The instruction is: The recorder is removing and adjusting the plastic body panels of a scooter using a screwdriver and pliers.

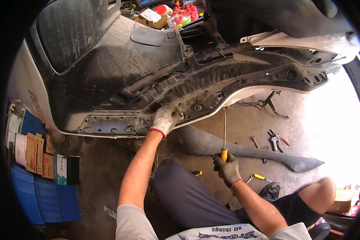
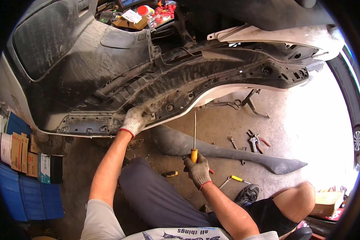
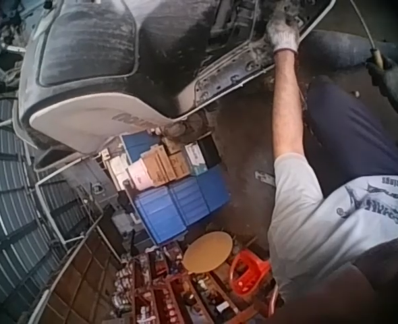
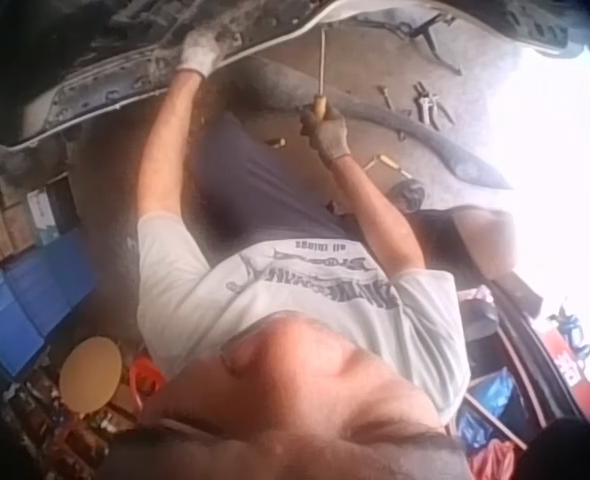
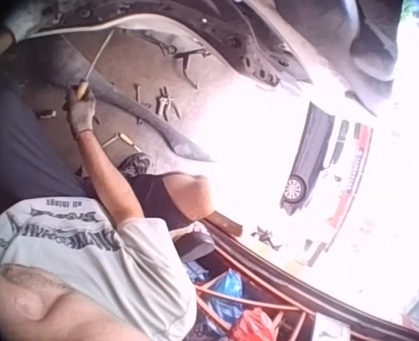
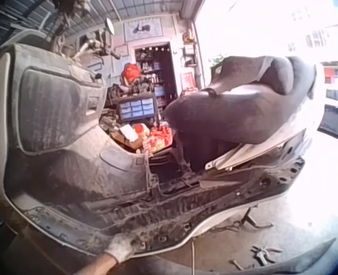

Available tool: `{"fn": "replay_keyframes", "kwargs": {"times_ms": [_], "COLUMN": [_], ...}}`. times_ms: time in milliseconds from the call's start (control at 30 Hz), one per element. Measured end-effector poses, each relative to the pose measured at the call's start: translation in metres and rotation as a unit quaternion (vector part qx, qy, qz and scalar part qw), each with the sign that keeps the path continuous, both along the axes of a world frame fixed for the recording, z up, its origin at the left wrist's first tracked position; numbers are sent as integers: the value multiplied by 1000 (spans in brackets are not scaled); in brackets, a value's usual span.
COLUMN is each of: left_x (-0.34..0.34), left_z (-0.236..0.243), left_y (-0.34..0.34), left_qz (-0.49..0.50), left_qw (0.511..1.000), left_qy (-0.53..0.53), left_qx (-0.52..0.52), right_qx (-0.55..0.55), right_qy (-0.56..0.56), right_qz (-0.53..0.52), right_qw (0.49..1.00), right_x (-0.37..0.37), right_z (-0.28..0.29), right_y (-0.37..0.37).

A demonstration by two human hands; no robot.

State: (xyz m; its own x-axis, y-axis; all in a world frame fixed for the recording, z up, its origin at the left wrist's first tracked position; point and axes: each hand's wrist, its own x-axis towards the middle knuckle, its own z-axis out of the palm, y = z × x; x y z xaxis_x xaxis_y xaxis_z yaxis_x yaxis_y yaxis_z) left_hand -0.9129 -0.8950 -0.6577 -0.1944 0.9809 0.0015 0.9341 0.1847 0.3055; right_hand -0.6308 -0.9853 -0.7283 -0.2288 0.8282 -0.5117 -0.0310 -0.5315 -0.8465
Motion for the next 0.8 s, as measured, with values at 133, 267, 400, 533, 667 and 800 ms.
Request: {"fn": "replay_keyframes", "kwargs": {"times_ms": [133, 267, 400, 533, 667, 800], "left_x": [-1, 16, 22, 17, 3, 7], "left_z": [-2, 15, 19, 14, 7, 5], "left_y": [-2, -3, -4, -4, -1, -3], "left_qz": [8, 1, 11, 10, -13, -4], "left_qw": [1000, 1000, 1000, 999, 1000, 998], "left_qy": [6, -20, 8, 19, -10, -58], "left_qx": [14, 10, -24, -27, 22, 35], "right_qx": [1, -6, 7, -5, -9, -27], "right_qy": [3, -9, 16, 10, 13, -1], "right_qz": [9, 12, 7, 11, 10, 12], "right_qw": [1000, 1000, 1000, 1000, 1000, 1000], "right_x": [-1, 1, 1, 0, -1, -1], "right_z": [0, 2, -9, -8, -7, 2], "right_y": [0, 1, 1, 1, -1, 0]}}
